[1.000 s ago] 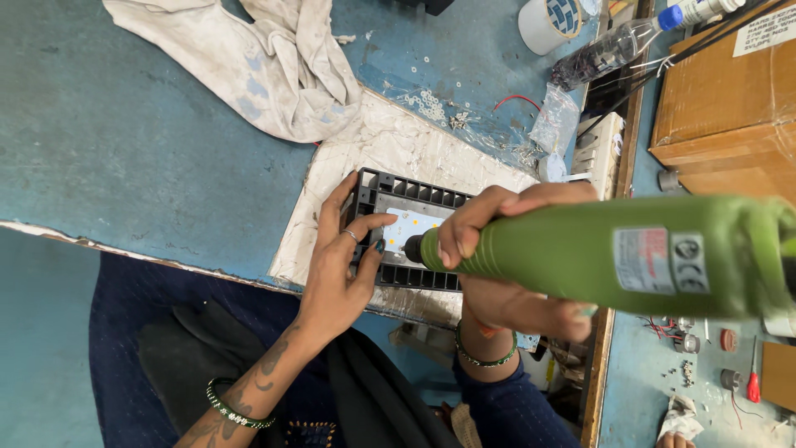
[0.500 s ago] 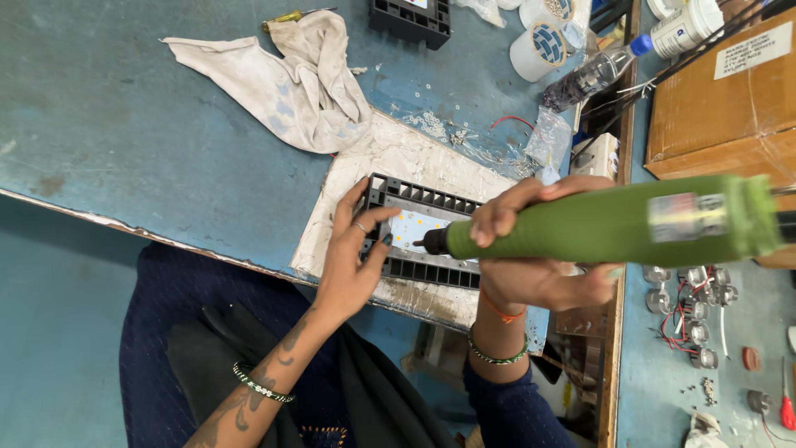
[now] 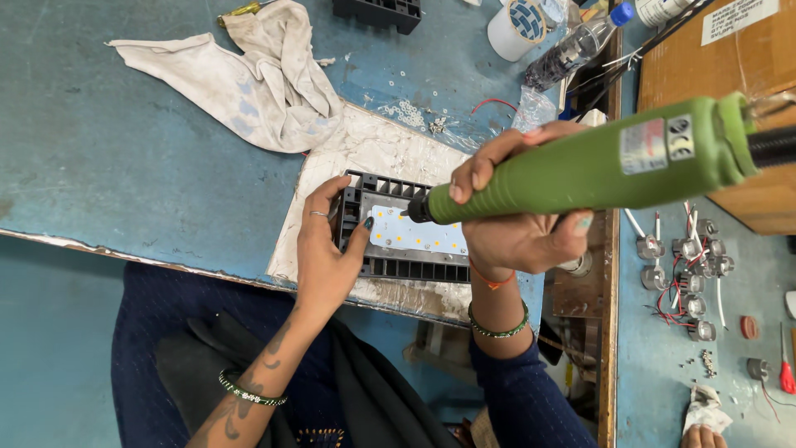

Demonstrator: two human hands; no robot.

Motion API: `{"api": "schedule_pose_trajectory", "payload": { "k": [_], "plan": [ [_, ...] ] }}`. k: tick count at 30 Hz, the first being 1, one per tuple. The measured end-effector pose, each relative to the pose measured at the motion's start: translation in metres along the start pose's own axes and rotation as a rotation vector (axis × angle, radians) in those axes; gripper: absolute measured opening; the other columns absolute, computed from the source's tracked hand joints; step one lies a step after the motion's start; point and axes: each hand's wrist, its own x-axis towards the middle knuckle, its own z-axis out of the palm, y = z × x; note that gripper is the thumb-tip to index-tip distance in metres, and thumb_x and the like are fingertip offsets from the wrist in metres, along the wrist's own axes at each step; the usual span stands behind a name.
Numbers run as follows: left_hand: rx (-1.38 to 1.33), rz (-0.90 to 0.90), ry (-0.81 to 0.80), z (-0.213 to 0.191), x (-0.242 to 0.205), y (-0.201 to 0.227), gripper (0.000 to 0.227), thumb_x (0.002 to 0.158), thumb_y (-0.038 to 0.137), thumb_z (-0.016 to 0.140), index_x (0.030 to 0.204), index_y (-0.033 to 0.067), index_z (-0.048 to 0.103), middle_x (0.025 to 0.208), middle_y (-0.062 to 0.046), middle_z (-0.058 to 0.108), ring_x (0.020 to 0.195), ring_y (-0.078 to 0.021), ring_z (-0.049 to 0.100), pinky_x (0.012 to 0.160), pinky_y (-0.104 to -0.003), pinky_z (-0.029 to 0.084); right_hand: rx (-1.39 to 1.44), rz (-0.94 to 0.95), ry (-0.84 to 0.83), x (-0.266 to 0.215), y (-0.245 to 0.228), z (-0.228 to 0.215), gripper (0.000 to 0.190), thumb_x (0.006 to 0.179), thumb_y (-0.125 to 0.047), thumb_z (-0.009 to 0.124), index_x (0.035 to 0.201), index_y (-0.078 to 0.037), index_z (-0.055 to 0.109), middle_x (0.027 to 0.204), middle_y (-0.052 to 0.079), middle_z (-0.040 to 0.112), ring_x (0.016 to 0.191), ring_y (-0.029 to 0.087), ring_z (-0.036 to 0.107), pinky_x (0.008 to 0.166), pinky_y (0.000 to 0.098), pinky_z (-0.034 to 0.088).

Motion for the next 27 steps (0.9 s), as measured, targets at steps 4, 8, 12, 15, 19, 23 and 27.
{"api": "schedule_pose_trajectory", "payload": {
  "k": [4,8,12,15,19,23,27],
  "plan": [
    [0.016,-0.051,-0.011,0.0,0.001,0.001,0.061,0.083,-0.009,0.067,0.14,0.0024,0.05,0.136,-0.017,0.055,0.127,-0.0273,0.061,0.106,-0.036,0.051,0.004,0.045,-0.046,0.002,0.007,-0.001,0.063,0.096,-0.063,0.048,0.118,-0.005,0.039,0.077,0.019,0.048,0.06,0.021,0.048,0.054,0.0337,0.047],
    [0.002,-0.026,-0.016,-0.001,0.002,0.001,0.062,0.082,-0.01,0.068,0.14,0.0019,0.051,0.139,-0.018,0.053,0.131,-0.0289,0.059,0.109,-0.037,0.05,0.009,0.051,-0.046,0.003,0.013,-0.002,0.063,0.095,-0.063,0.048,0.118,-0.005,0.039,0.077,0.019,0.048,0.06,0.021,0.048,0.053,0.0335,0.048],
    [0.005,-0.074,-0.031,-0.003,0.003,0.002,0.061,0.082,-0.009,0.069,0.139,0.0025,0.051,0.139,-0.017,0.053,0.128,-0.0276,0.061,0.105,-0.036,0.053,0.031,0.055,-0.043,0.004,0.016,-0.002,0.063,0.095,-0.063,0.048,0.117,-0.005,0.039,0.077,0.019,0.048,0.06,0.021,0.048,0.053,0.0333,0.048],
    [-0.018,-0.046,-0.026,-0.003,0.003,0.003,0.061,0.082,-0.01,0.069,0.139,0.0021,0.051,0.14,-0.017,0.053,0.129,-0.0275,0.061,0.107,-0.036,0.053,0.026,0.065,-0.035,0.005,0.017,0.0,0.063,0.095,-0.063,0.047,0.117,-0.004,0.039,0.077,0.019,0.047,0.06,0.022,0.047,0.053,0.0337,0.048],
    [-0.02,-0.041,-0.024,-0.003,0.003,0.002,0.062,0.082,-0.01,0.069,0.139,0.0022,0.05,0.14,-0.017,0.053,0.129,-0.0275,0.061,0.106,-0.035,0.054,0.016,0.084,-0.029,0.006,0.016,0.002,0.064,0.096,-0.064,0.047,0.116,-0.004,0.039,0.075,0.019,0.047,0.058,0.022,0.048,0.053,0.0334,0.047],
    [-0.01,-0.036,-0.017,-0.003,0.002,0.002,0.062,0.081,-0.011,0.07,0.139,0.0022,0.051,0.14,-0.017,0.053,0.129,-0.0279,0.061,0.106,-0.035,0.054,0.002,0.081,-0.033,0.005,0.015,0.002,0.065,0.096,-0.065,0.046,0.116,-0.004,0.038,0.075,0.019,0.047,0.059,0.021,0.047,0.052,0.0334,0.047],
    [0.001,-0.019,-0.006,-0.002,0.003,0.004,0.063,0.081,-0.011,0.07,0.14,0.0023,0.051,0.14,-0.017,0.054,0.13,-0.029,0.06,0.107,-0.036,0.052,-0.01,0.099,-0.063,0.004,0.02,0.0,0.07,0.096,-0.071,0.045,0.117,-0.004,0.039,0.076,0.019,0.048,0.059,0.021,0.048,0.053,0.0329,0.047]
  ]
}}
